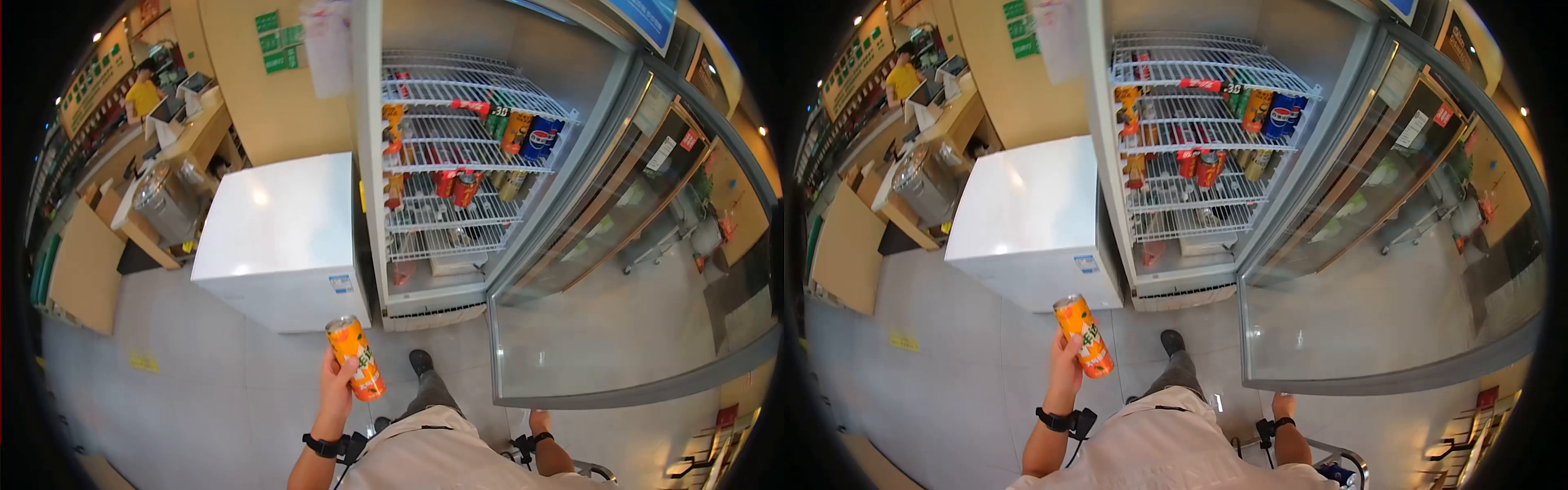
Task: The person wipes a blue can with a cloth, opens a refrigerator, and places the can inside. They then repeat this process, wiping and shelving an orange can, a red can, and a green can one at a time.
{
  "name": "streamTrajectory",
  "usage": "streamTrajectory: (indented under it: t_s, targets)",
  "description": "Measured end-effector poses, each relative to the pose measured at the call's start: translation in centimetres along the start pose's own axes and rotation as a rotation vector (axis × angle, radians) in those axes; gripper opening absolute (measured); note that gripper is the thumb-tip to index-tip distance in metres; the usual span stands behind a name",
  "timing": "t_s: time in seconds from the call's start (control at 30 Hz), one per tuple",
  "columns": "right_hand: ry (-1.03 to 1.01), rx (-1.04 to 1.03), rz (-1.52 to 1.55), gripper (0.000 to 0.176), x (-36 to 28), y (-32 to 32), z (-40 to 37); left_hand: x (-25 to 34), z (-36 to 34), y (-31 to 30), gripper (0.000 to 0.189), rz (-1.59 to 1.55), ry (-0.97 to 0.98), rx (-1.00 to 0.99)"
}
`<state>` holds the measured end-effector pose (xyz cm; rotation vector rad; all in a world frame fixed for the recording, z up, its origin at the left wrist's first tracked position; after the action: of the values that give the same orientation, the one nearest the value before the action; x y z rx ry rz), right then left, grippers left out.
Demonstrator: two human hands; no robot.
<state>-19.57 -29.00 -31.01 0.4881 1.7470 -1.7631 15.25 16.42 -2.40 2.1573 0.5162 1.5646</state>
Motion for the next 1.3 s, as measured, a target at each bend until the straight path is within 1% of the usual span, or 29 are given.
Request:
streamTrajectory:
  t_s: [0.07, 0.1, 0.13, 0.17, 0.2, 0.23, 0.27, 0.3, 0.33, 0.37, 0.4, 0.43, 0.47, 0.6, 0.63, 0.67, 0.7, 0.73, 0.77, 0.8, 0.83, 0.87, 0.9, 0.93, 0.97, 1.0, 1.07, 1.13, 1.3]
  targets:
    - [-0.527, -1.172, -0.684, 0.028, 3.2, 6.6, 0.5, -0.1, 1.8, 2.0, 0.056, 0.125, 0.085, -0.002]
    - [-0.457, -1.146, -0.631, 0.027, -1.0, 7.6, 0.2, -0.3, 3.1, 3.2, 0.06, 0.173, 0.132, -0.017]
    - [-0.389, -1.125, -0.585, 0.028, -7.5, 8.9, -0.8, -0.5, 4.4, 4.6, 0.06, 0.175, 0.139, -0.019]
    - [-0.683, -0.987, -0.235, 0.049, -13.3, 10.9, -0.6, -0.8, 5.5, 5.8, 0.061, 0.244, 0.153, -0.05]
    - [-0.759, -0.729, -0.07, 0.044, -20.4, 11.6, -1.2, -0.9, 6.6, 7.0, 0.062, 0.317, 0.167, -0.084]
    - [-0.357, -0.931, 0.316, 0.045, -28.6, 10.2, -2.0, -0.9, 7.6, 8.9, 0.063, 0.329, 0.171, -0.098]
    - [-0.4, -0.998, 0.481, 0.047, -37.2, 7.6, -2.6, -1.2, 8.8, 10.2, 0.063, 0.336, 0.174, -0.1]
    - [-0.497, -1.138, 0.673, 0.055, -43.7, 5.6, -3.0, -1.6, 10.2, 11.5, 0.062, 0.394, 0.239, -0.147]
    - [-0.586, -1.213, 0.673, 0.057, -48.2, 4.1, -3.3, -1.8, 11.3, 13.0, 0.062, 0.448, 0.306, -0.195]
    - [-0.681, -1.288, 0.671, 0.06, -51.8, 2.9, -3.4, -1.6, 12.0, 15.1, 0.061, 0.433, 0.29, -0.221]
    - [-0.693, -1.291, 0.674, 0.06, -54.8, 1.8, -2.8, -1.4, 12.8, 16.4, 0.061, 0.432, 0.302, -0.217]
    - [-0.733, -1.286, 0.556, 0.062, -57.3, 1.1, -2.3, -1.2, 13.5, 17.6, 0.062, 0.518, 0.411, -0.232]
    - [-0.77, -1.276, 0.438, 0.064, -58.7, 1.1, -1.7, -0.9, 14.2, 18.6, 0.063, 0.606, 0.519, -0.247]
    - [-0.847, -1.27, 0.645, 0.064, -61.2, 4.7, 1.5, 0.5, 16.7, 22.3, 0.067, 0.608, 0.545, -0.219]
    - [-0.859, -1.271, 0.643, 0.064, -61.9, 4.9, 2.2, 1.1, 16.7, 23.3, 0.067, 0.627, 0.52, -0.148]
    - [-0.692, -1.392, 0.676, 0.059, -62.7, 5.1, 3.0, 1.8, 16.6, 24.1, 0.067, 0.642, 0.494, -0.077]
    - [-0.523, -1.503, 0.707, 0.054, -63.9, 5.3, 4.0, 2.9, 16.3, 25.0, 0.063, 0.59, 0.574, -0.075]
    - [-0.352, -1.605, 0.738, 0.05, -65.2, 5.5, 4.8, 3.8, 16.3, 25.4, 0.063, 0.583, 0.591, -0.076]
    - [-0.3, -1.565, 0.768, 0.047, -66.3, 6.0, 6.1, 4.9, 16.0, 25.2, 0.057, 0.554, 0.709, -0.001]
    - [-0.313, -1.563, 0.775, 0.047, -68.0, 6.3, 7.4, 5.9, 15.7, 24.8, 0.052, 0.523, 0.824, 0.075]
    - [-0.418, -1.47, 0.751, 0.046, -70.2, 6.3, 9.1, 6.2, 15.6, 24.2, 0.052, 0.519, 0.835, 0.07]
    - [-0.518, -1.371, 0.726, 0.046, -72.1, 6.5, 10.7, 6.0, 15.7, 23.2, 0.046, 0.451, 0.683, 0.057]
    - [-0.478, -1.368, 0.717, 0.046, -73.4, 7.8, 12.2, 5.5, 15.8, 22.4, 0.041, 0.381, 0.53, 0.043]
    - [-0.436, -1.367, 0.704, 0.046, -74.5, 9.7, 13.7, 5.2, 15.7, 21.8, 0.041, 0.375, 0.536, 0.038]
    - [-0.411, -1.342, 0.64, 0.045, -75.8, 11.6, 15.1, 4.5, 15.7, 21.2, 0.039, 0.419, 0.459, 0.005]
    - [-0.361, -1.356, 0.664, 0.048, -76.9, 12.8, 16.0, 3.7, 15.6, 20.7, 0.037, 0.461, 0.383, -0.025]
    - [-0.512, -1.491, 0.866, 0.051, -77.1, 15.9, 18.6, 2.8, 15.2, 20.0, 0.036, 0.461, 0.395, 0.002]
    - [-1.268, -0.788, 0.598, 0.052, -78.3, 16.2, 20.6, 2.0, 15.3, 18.6, 0.036, 0.342, 0.282, 0.031]
    - [-1.282, -0.853, 0.67, 0.052, -80.9, 19.3, 19.2, 2.0, 14.5, 15.2, 0.036, 0.296, 0.288, 0.228]
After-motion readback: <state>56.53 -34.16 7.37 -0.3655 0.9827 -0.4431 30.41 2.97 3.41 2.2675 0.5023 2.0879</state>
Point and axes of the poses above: each hand's wrist, its own z-axis towards the middle knuckle, its own y-axis out of the palm, x = y × z, the point moved 3 cm from there along z, towards the middle knuckle, and after that the axes turned 12 degrees about x, right-handed, at the moved point
